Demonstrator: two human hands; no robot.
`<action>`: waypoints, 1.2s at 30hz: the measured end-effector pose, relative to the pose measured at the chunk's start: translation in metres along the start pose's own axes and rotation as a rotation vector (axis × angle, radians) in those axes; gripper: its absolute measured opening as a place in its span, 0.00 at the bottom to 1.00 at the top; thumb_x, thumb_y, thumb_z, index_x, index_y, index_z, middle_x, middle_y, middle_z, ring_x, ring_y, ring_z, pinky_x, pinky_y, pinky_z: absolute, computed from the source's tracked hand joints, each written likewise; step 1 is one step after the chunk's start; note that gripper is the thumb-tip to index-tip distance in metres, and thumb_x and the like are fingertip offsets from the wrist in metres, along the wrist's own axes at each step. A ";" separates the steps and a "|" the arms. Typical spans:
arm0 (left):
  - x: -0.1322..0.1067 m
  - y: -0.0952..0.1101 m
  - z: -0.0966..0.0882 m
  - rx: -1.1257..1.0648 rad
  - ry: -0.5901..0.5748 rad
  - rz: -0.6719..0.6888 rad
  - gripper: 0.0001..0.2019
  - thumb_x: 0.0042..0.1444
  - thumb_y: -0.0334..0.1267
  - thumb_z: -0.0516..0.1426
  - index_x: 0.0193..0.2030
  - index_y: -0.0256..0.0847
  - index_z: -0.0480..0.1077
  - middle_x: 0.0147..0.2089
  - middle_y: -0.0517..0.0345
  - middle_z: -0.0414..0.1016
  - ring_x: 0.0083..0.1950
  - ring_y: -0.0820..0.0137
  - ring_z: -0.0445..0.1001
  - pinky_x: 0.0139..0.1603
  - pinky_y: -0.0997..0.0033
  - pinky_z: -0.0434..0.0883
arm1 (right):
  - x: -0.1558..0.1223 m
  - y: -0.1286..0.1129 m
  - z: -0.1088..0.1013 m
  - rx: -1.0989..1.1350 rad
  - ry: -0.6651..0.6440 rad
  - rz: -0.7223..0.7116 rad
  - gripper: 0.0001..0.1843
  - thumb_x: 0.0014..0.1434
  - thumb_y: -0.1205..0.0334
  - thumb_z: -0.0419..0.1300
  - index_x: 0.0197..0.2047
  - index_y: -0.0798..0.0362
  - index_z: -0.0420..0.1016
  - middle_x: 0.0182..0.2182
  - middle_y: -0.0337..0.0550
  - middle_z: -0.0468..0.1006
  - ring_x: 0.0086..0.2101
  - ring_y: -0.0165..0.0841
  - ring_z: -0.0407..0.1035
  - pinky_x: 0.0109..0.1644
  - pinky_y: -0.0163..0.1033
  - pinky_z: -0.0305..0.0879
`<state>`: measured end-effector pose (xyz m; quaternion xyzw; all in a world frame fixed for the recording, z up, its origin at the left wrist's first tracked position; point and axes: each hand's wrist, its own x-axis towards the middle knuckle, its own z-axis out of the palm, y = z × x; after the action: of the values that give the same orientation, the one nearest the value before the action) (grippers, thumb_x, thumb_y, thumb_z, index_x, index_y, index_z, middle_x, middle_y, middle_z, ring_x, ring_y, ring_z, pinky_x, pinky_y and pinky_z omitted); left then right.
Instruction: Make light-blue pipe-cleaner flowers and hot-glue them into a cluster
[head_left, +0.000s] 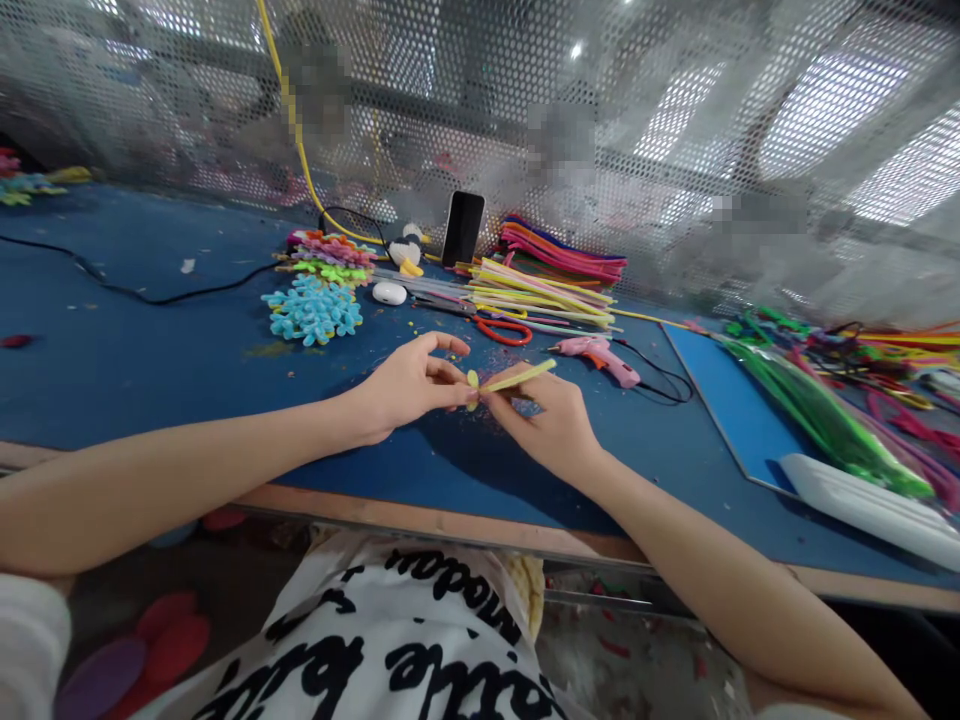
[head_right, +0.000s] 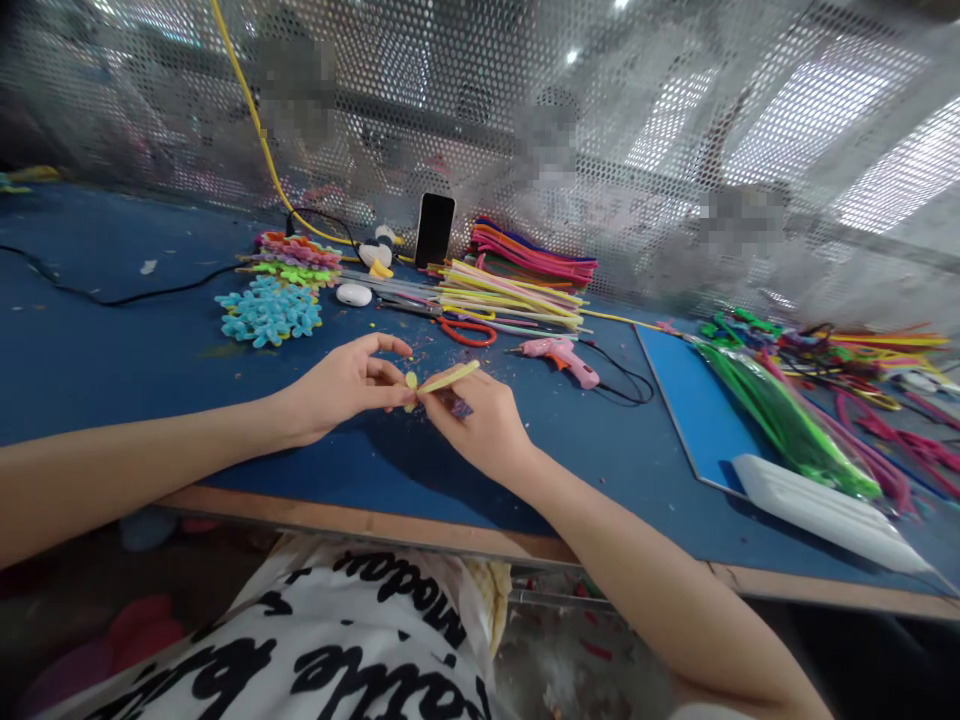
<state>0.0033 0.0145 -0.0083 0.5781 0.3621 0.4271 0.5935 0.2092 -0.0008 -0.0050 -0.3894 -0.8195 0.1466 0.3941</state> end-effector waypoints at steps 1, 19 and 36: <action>0.000 0.000 -0.002 0.053 -0.013 0.049 0.27 0.47 0.33 0.70 0.51 0.40 0.64 0.31 0.61 0.80 0.32 0.72 0.77 0.35 0.73 0.72 | 0.000 -0.002 0.001 0.076 -0.002 0.099 0.08 0.62 0.57 0.63 0.37 0.51 0.81 0.35 0.46 0.83 0.35 0.37 0.75 0.41 0.42 0.69; -0.001 0.008 0.007 -0.333 0.024 -0.327 0.20 0.54 0.22 0.64 0.51 0.37 0.64 0.34 0.57 0.81 0.34 0.75 0.80 0.42 0.76 0.77 | 0.006 0.018 -0.007 -0.132 0.022 -0.330 0.07 0.67 0.65 0.59 0.41 0.49 0.80 0.38 0.43 0.85 0.41 0.36 0.78 0.50 0.45 0.67; 0.002 0.004 -0.003 0.041 0.082 -0.092 0.12 0.61 0.43 0.61 0.46 0.40 0.65 0.38 0.54 0.79 0.35 0.68 0.81 0.36 0.69 0.77 | 0.007 0.016 -0.001 0.217 0.047 0.165 0.07 0.62 0.57 0.65 0.36 0.52 0.81 0.32 0.42 0.82 0.32 0.33 0.73 0.39 0.40 0.66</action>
<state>0.0010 0.0170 -0.0045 0.5548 0.4210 0.4151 0.5854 0.2153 0.0145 -0.0093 -0.4137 -0.7546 0.2572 0.4397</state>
